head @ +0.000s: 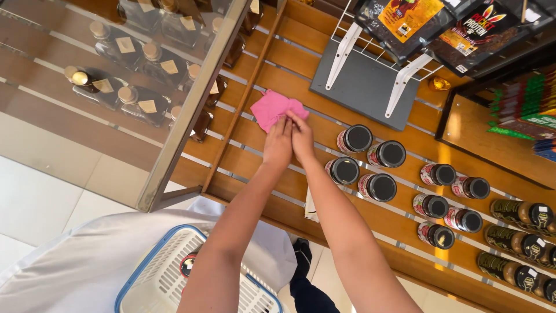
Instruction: The recorder is wiping down bottled sauces and jars of spices using a cloth and organizing them between a basket and a wooden shelf.
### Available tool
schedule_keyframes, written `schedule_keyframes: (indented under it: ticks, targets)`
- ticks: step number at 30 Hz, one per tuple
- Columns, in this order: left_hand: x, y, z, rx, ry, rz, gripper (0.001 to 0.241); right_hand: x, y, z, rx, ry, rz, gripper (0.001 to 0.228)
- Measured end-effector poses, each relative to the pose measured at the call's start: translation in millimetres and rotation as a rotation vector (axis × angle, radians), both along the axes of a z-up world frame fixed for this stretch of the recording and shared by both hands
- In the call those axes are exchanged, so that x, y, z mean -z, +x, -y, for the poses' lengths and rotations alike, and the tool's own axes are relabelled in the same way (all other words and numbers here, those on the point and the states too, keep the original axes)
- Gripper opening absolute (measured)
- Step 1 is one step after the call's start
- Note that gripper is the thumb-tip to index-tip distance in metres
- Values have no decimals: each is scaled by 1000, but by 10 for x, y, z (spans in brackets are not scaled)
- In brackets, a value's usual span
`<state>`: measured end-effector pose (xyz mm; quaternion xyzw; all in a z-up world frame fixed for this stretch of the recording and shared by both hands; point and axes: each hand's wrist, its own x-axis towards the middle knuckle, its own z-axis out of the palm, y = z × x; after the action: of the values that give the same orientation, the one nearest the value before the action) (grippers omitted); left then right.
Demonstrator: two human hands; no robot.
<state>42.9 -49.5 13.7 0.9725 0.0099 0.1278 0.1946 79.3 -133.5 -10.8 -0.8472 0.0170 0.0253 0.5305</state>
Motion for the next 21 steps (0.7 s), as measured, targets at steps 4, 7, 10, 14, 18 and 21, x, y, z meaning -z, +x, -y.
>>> schedule_keyframes:
  ticks: [4,7,10,14,18,21]
  targets:
    - [-21,123,87,-1,-52,-335,69,-129,281,-147,23,40,42,45]
    - [149,443,13,-99,-160,-344,74,-212,444,-216,41,74,84,44]
    - [654,872,-54,-190,-178,-210,75,-110,505,-259,56,106,122,44]
    - [801,1526,-177,-195,-287,-79,87,48,583,-285,173,148,177,52]
    - [647,1942,-232,-109,-283,119,68,-86,322,-182,186,523,41,44]
    - [852,2161,-235,8,-327,181,69,89,260,-49,231,684,39,44]
